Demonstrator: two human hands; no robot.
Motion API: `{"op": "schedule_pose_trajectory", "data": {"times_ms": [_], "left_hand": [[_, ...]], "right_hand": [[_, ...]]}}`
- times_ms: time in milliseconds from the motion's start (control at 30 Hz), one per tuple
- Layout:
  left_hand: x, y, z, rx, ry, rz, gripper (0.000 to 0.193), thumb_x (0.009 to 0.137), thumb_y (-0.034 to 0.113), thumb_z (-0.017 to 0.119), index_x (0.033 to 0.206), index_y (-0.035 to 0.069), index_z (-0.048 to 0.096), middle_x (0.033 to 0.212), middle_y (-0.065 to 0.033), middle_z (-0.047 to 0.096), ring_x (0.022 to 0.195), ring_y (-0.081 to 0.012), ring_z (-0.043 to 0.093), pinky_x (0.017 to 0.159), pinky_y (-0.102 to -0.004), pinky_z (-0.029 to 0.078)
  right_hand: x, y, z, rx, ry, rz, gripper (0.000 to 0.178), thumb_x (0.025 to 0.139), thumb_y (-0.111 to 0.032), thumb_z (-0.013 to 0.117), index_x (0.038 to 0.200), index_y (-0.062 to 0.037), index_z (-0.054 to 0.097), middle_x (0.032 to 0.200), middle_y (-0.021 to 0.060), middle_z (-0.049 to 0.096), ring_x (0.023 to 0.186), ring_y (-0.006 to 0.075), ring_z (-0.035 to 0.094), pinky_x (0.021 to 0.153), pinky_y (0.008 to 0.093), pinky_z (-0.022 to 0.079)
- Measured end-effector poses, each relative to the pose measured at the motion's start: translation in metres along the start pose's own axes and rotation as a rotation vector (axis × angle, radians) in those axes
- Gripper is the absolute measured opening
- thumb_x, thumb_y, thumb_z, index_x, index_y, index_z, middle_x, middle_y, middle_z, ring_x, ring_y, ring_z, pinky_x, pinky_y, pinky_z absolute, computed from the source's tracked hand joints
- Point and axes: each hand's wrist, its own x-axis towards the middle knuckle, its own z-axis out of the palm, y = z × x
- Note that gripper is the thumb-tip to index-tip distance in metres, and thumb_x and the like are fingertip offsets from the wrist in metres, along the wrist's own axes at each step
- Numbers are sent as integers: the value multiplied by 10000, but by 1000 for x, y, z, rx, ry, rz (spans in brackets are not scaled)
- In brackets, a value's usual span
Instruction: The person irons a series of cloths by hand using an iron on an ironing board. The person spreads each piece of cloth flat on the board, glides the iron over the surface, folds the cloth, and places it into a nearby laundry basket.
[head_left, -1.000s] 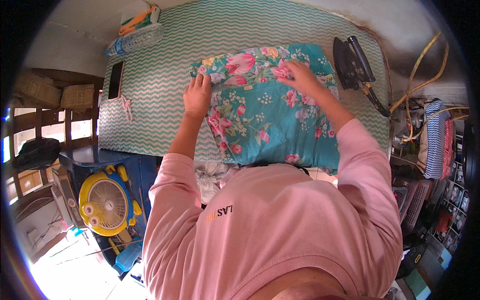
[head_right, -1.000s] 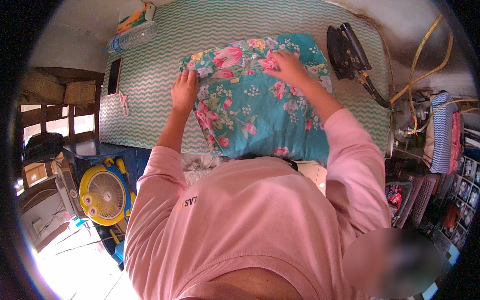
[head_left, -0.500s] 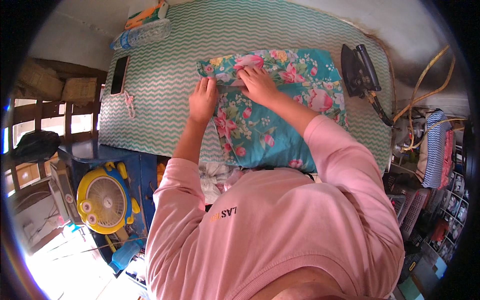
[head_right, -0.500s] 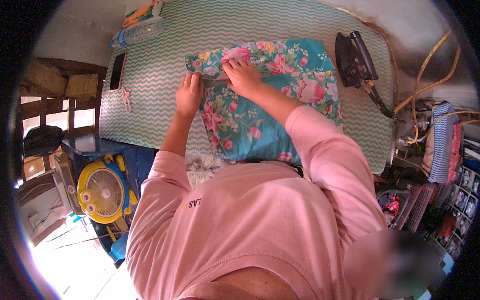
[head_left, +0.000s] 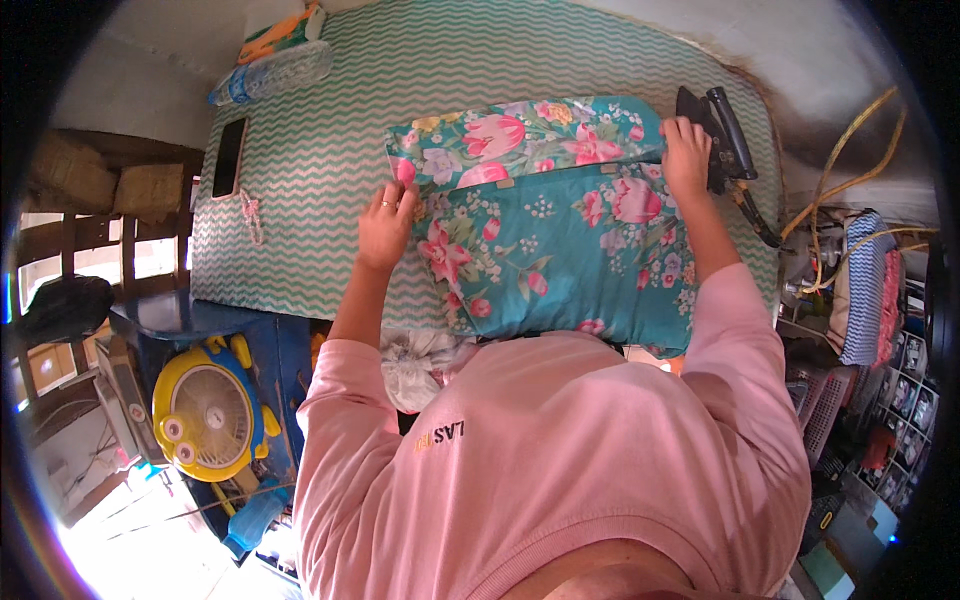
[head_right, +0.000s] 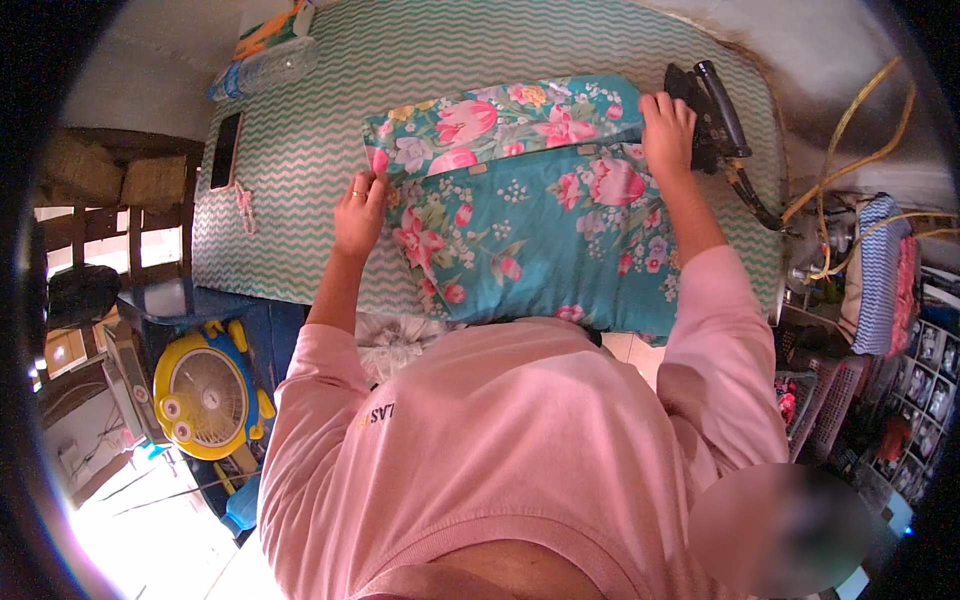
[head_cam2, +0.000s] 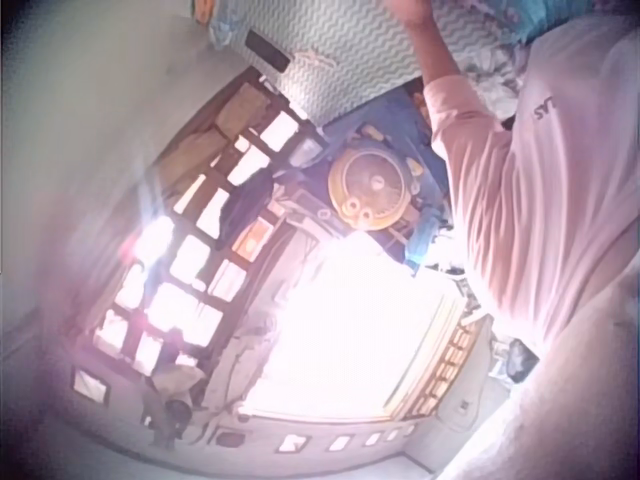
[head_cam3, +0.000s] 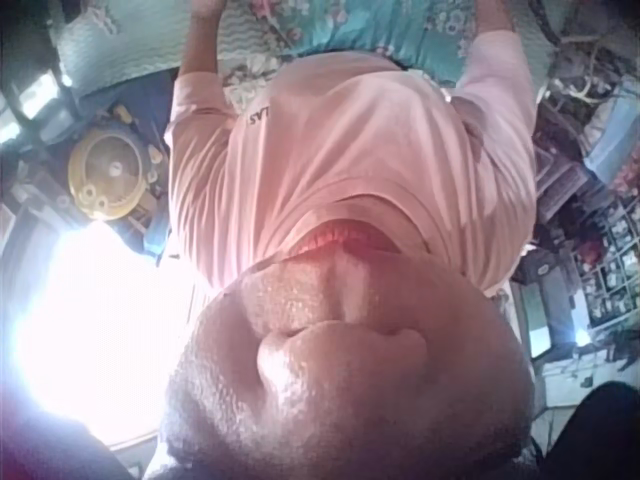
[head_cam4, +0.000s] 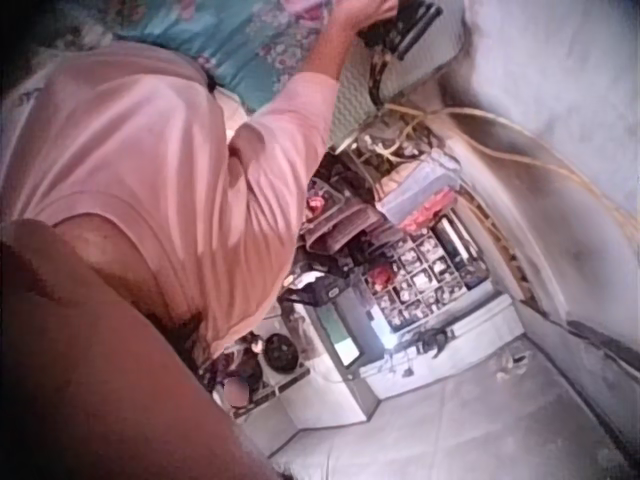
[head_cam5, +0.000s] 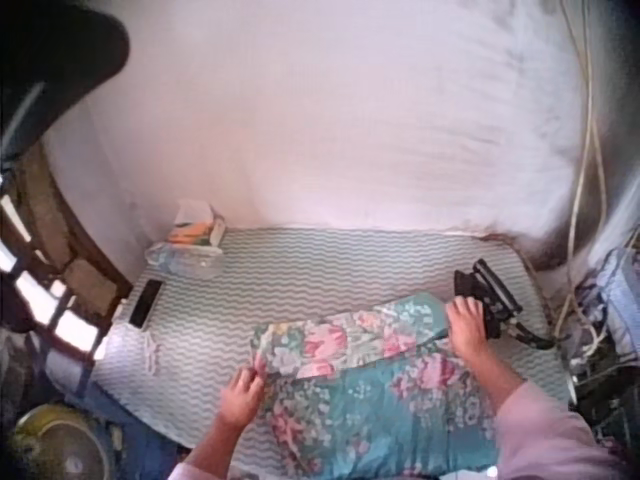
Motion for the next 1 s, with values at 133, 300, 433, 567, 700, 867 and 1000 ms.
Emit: {"op": "schedule_pose_trajectory", "data": {"times_ms": [133,300,433,567,700,867,1000], "left_hand": [[-5,2,0,-63,-27,24,259,673,74,525,931,81,497,887,-69,494,750,-235,524,578,-336,453],[-22,4,1,-179,-20,-92,213,712,57,503,925,64,494,889,-100,503,748,-257,526,603,-324,452],[-2,1,6,-921,40,-842,196,837,153,420,963,16,481,867,-89,520,732,-220,531,629,-320,449],[25,-7,13,-1678,-29,-1291,330,878,280,387,1012,-6,481,840,-58,541,730,-164,530,656,-300,455],[46,9,14,-1775,76,-1226,287,878,253,410,951,-7,508,838,-42,542,710,-153,513,621,-266,428],[34,-3,31,-697,274,-724,185,844,165,469,764,-1,451,697,-147,551,656,-207,565,556,-304,409],[33,5,36,-548,241,-750,155,834,162,472,778,18,455,685,-180,533,617,-326,536,527,-358,403]], "right_hand": [[-41,19,9,-25,-54,27,179,652,-27,513,803,-117,476,810,42,448,801,252,446,723,372,358],[-61,17,8,66,-277,343,166,681,-15,500,828,-90,493,870,62,493,843,278,471,722,399,377],[-36,43,41,487,-62,494,190,719,-20,475,901,-67,507,952,101,526,893,321,492,738,427,392],[6,18,68,387,-173,730,220,765,-156,501,957,-50,516,957,140,547,918,346,505,761,441,401],[12,10,72,194,-317,766,287,756,-293,545,941,-75,523,939,135,546,893,342,509,738,435,410],[14,22,73,154,-101,589,283,755,-315,549,919,-86,520,931,128,522,846,328,503,707,436,405],[21,-12,64,78,87,422,356,749,-262,564,1032,-63,481,985,153,494,878,323,480,728,422,394]]}}
